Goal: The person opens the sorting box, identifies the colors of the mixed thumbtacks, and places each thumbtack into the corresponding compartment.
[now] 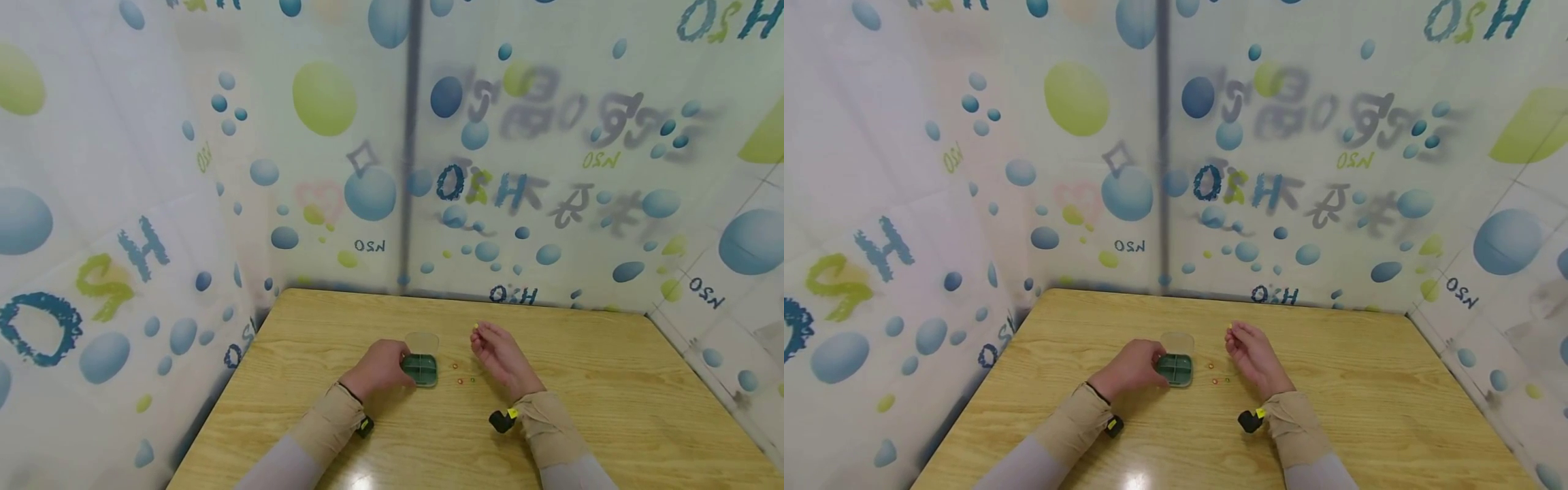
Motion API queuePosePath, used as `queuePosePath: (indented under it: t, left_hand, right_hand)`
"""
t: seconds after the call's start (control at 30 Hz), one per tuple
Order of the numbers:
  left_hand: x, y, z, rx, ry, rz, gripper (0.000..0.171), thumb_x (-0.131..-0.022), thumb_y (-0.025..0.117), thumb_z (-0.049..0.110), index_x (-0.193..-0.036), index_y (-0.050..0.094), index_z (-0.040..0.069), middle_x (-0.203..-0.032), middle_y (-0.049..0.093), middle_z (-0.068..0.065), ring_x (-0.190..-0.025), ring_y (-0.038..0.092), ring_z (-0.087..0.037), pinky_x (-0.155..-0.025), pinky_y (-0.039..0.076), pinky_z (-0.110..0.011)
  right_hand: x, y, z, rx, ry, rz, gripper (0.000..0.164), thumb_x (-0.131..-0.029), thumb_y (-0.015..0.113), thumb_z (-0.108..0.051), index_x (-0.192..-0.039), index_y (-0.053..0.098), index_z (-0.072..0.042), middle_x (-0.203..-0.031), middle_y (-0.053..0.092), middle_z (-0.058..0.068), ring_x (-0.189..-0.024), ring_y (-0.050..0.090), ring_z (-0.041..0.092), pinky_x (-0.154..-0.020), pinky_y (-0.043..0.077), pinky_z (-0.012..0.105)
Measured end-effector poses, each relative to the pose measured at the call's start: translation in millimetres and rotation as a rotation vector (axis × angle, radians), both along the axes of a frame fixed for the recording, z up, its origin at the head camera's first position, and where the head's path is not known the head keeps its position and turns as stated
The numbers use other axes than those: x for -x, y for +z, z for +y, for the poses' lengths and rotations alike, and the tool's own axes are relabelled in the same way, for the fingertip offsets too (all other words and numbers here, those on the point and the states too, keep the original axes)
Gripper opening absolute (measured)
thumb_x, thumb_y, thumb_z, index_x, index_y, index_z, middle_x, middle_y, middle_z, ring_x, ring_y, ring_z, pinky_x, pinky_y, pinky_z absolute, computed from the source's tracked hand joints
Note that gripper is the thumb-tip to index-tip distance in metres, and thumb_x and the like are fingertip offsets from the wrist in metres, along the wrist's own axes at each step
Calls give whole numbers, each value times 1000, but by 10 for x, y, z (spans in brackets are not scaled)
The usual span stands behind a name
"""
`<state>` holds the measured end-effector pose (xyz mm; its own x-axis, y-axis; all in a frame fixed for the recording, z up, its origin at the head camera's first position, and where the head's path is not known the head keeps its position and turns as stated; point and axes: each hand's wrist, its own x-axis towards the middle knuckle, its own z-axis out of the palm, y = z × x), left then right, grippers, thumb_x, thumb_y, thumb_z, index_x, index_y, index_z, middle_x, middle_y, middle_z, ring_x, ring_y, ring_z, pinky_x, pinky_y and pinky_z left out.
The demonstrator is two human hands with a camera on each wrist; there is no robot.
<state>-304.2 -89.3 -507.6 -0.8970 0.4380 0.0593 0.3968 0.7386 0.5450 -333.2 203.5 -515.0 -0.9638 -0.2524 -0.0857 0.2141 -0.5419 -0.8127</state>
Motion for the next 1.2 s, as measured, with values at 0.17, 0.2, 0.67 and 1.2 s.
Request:
queuePosePath:
  t: [0.17, 0.2, 0.67, 1.2]
  left_hand:
    - [-2, -5, -2, 0, -3, 3, 48, -74, 97, 23, -113, 76, 3, -95, 74, -5, -78, 60, -13, -74, 52, -32]
    - [-3, -3, -2, 0, -3, 2, 48, -75, 96, 23, -113, 76, 3, -96, 74, -6, -79, 60, -13, -74, 52, -33]
    - [-33, 45, 3, -7, -6, -8, 48, -76, 95, 22, -114, 75, 2, -98, 73, -7, -81, 59, -14, -75, 52, -34]
    - [-28, 26, 11, 16, 6, -5, 50, -77, 96, 23, -117, 75, 1, -88, 66, -1, -76, 55, -13, -74, 51, -33]
  right_hand:
    - [-5, -58, 37, 130, -12, -31, 21, -115, 43, -9, -107, 61, -7, -96, 62, 4, -86, 63, 10, -77, 55, 17]
    - [-8, -67, 46, 147, -10, -25, 21, -115, 41, -8, -107, 60, -6, -96, 62, 4, -86, 63, 10, -76, 55, 18]
    - [62, -209, 173, 537, 62, -114, 20, -115, 42, -6, -107, 60, -1, -96, 66, 11, -87, 64, 18, -79, 57, 23]
    - [84, -272, 243, 815, 132, -114, 16, -113, 45, -3, -108, 59, 1, -100, 64, 14, -92, 63, 22, -83, 55, 25]
